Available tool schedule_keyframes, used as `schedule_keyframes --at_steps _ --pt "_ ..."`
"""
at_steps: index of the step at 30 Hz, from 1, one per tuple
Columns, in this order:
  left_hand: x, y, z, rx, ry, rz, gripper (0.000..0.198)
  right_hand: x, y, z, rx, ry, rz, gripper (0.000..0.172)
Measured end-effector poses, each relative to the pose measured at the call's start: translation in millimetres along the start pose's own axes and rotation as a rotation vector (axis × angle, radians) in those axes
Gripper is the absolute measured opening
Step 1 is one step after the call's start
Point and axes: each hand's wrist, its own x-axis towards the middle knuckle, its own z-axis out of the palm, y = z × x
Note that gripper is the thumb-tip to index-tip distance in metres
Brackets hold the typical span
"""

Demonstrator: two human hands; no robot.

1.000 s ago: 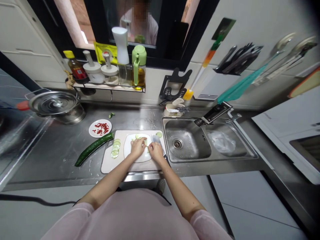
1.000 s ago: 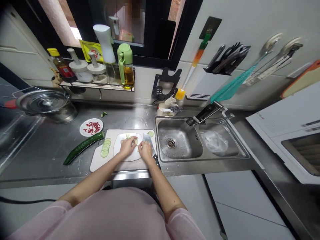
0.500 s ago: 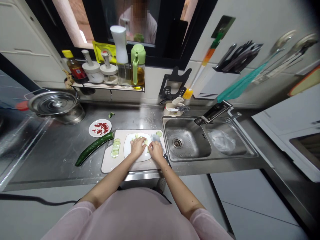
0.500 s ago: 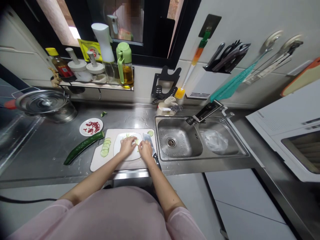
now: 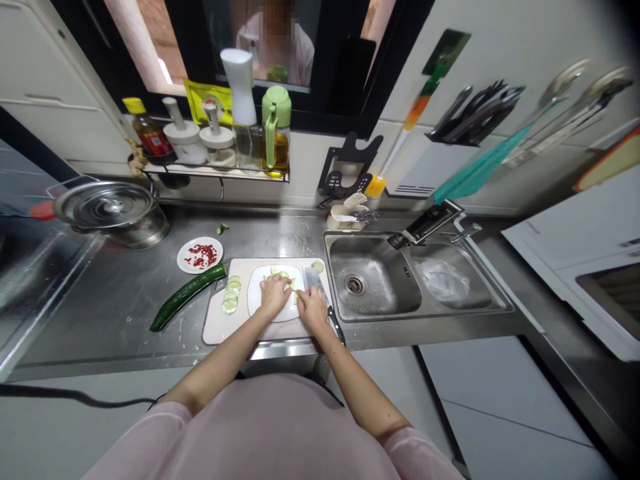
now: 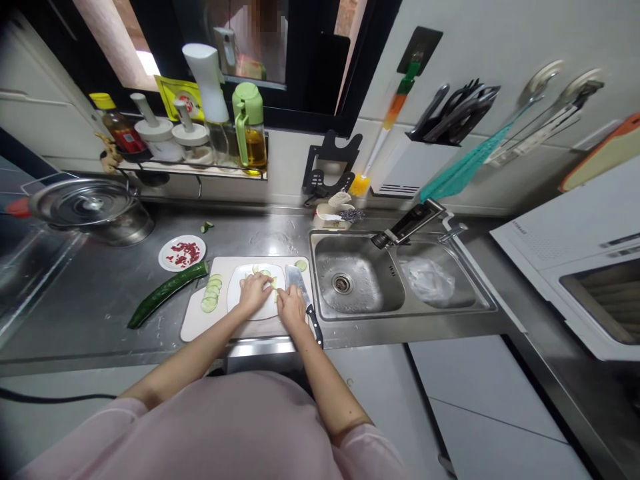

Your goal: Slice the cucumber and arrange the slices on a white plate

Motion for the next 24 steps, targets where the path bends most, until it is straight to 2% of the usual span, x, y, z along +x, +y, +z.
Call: schedule_keyframes --at_steps 24 --pt "-0.6 -1.0 2.9 0.031 0.018 0.009 0.026 2.4 -0.3 0.2 -0.095 -0.034 -0.039 0.032"
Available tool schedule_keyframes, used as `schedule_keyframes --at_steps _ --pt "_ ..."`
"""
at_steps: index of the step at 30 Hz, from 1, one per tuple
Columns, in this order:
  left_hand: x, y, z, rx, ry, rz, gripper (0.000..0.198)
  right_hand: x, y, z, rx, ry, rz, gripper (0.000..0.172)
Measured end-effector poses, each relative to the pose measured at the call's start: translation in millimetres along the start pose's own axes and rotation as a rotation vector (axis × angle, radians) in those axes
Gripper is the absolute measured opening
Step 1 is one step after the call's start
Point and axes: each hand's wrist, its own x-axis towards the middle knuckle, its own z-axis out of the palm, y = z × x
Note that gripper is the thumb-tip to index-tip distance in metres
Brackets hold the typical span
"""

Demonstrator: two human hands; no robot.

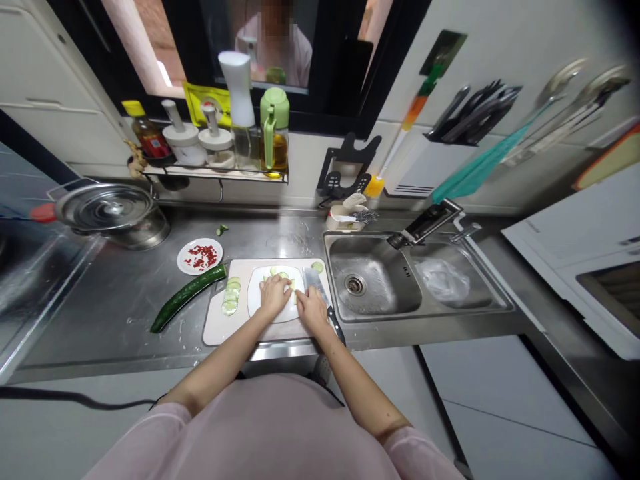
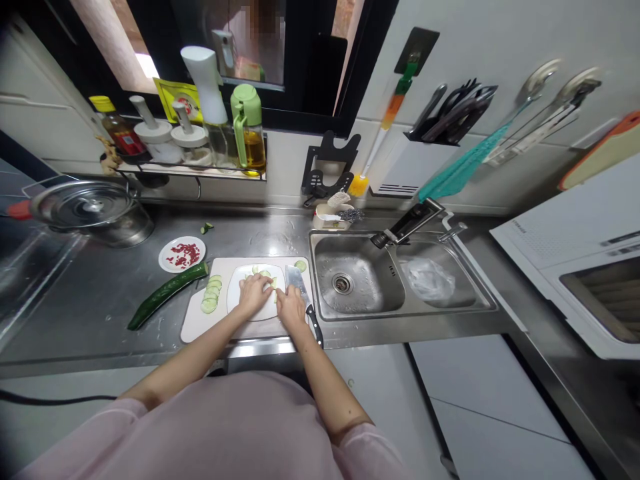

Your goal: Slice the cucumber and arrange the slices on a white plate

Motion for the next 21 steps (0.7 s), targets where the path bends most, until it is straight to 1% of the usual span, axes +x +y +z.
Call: schedule_keyframes --at_steps 10,16,21 --pt "-2.0 2.6 -2.4 0.008 -0.021 -0.002 0.026 -0.5 0.3 0.5 -0.002 -0.013 0.008 0.031" --pt "-2.7 4.1 -3.5 0.004 -0.025 -0.003 0.027 -1.7 -0.7 -3.0 0.011 -0.024 0.011 0.031" --pt "-3.2 5.5 -6.8 -0.030 -0.022 -0.037 0.025 -1.2 -1.1 -5.8 0.078 -0.011 0.040 0.032"
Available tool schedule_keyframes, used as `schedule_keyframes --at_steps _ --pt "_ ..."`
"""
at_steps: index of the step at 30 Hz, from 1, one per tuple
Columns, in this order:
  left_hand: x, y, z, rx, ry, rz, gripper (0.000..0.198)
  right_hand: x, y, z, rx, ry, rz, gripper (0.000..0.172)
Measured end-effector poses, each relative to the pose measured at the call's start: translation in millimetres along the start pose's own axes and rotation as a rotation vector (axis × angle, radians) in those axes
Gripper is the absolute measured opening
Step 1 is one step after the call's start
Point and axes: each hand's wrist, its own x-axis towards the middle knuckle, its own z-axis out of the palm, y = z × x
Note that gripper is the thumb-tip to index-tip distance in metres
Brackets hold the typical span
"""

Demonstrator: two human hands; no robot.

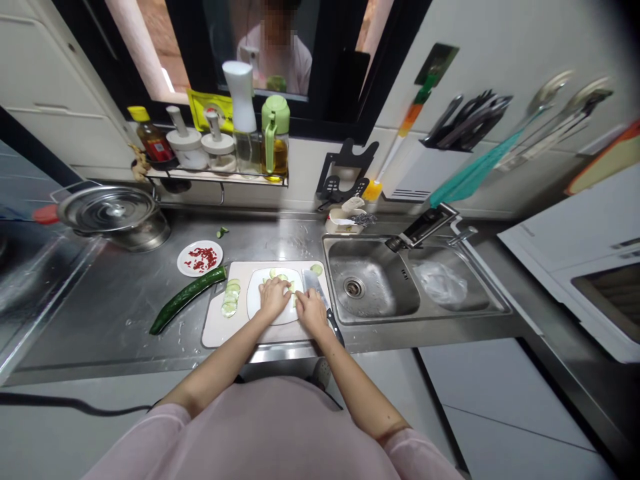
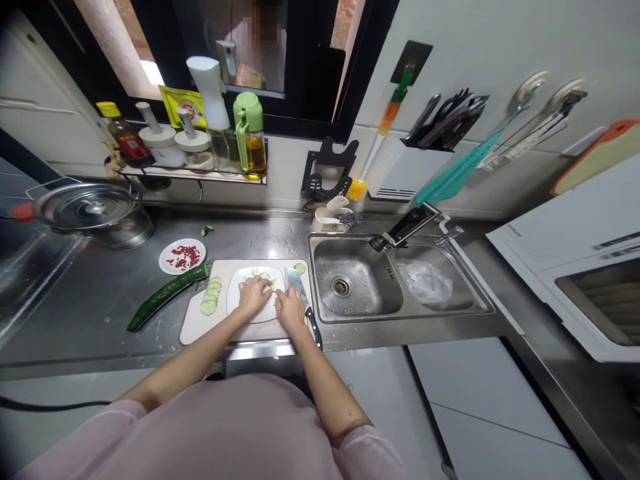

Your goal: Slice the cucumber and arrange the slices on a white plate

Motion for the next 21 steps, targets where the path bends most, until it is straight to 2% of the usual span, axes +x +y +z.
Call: schedule_keyframes --at_steps 3,6,9,12,17,21 --pt "-2.2 1.3 -6.3 -0.075 0.024 -0.049 0.023 0.6 4.0 -0.6 0.090 0.058 0.034 0.035" --pt "-10.1 1.8 -14.0 -0.197 0.101 -0.109 0.022 0.2 11.1 -0.8 0.190 0.139 0.078 0.034" --pt "-26.7 0.0 -17.8 -0.319 0.211 -0.176 0.022 -1.5 18.9 -0.1 0.279 0.220 0.090 0.033" --pt "-49.6 -7.8 -15.0 -0.370 0.272 -0.201 0.024 -3.3 25.0 2.2 0.352 0.268 0.076 0.032" --pt "-82.8 -41.4 -9.5 -0.278 0.345 -0.270 0.026 -4.6 25.5 6.6 0.430 0.324 0.058 0.032" --pt "-96.4 -75.4 -16.0 -0.121 0.426 -0.402 0.030 -3.7 18.1 8.1 0.482 0.336 0.027 0.032"
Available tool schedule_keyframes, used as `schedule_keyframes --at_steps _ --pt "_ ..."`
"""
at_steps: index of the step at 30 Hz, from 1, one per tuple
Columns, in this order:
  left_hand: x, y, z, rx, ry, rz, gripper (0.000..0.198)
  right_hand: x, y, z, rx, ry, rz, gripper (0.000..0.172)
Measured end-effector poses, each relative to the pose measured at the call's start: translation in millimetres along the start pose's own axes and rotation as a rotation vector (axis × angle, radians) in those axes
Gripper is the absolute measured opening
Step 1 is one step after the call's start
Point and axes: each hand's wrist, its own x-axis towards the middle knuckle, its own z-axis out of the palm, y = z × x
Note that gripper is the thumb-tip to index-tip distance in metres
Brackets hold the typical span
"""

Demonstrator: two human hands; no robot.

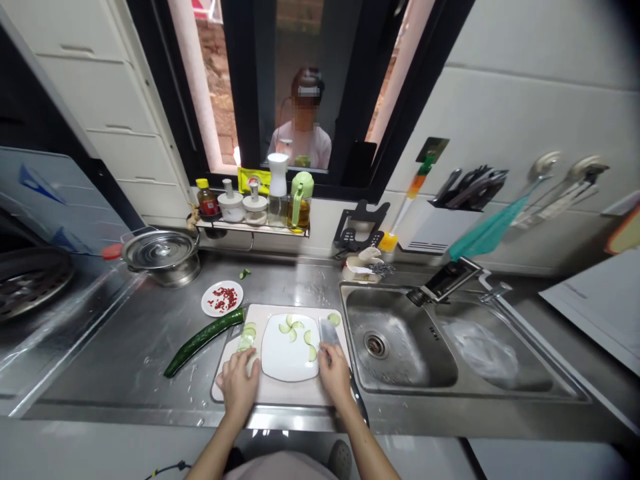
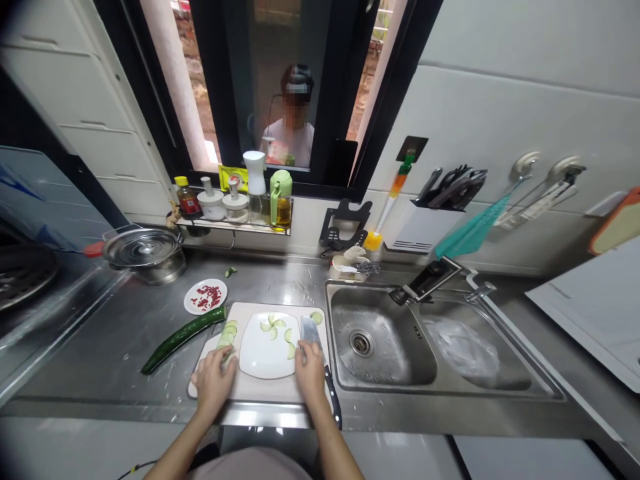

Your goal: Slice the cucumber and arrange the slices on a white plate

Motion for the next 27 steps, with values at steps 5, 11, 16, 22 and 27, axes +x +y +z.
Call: schedule_keyframes --at_steps 5,11,16,22,27 --pt "11.6 -25.4 -7.9 0.137 -0.003 -0.158 0.044 -0.2 -10.8 4.4 0.027 0.000 -0.023 0.033" --pt "18.3 -32.7 -5.4 0.144 -0.037 -0.203 0.036 -2.2 -20.8 5.3 0.065 -0.024 -0.023 0.034" --pt "17.2 -32.1 -5.6 0.120 -0.023 -0.193 0.030 -5.6 -23.2 3.3 0.065 -0.010 -0.013 0.034" --pt "16.0 -28.6 -3.8 0.036 0.012 -0.164 0.027 -13.1 -22.8 2.7 0.067 -0.021 -0.002 0.032" --pt "19.9 -25.2 -2.8 -0.040 0.044 -0.184 0.030 -15.4 -30.1 0.4 0.056 -0.048 0.008 0.032"
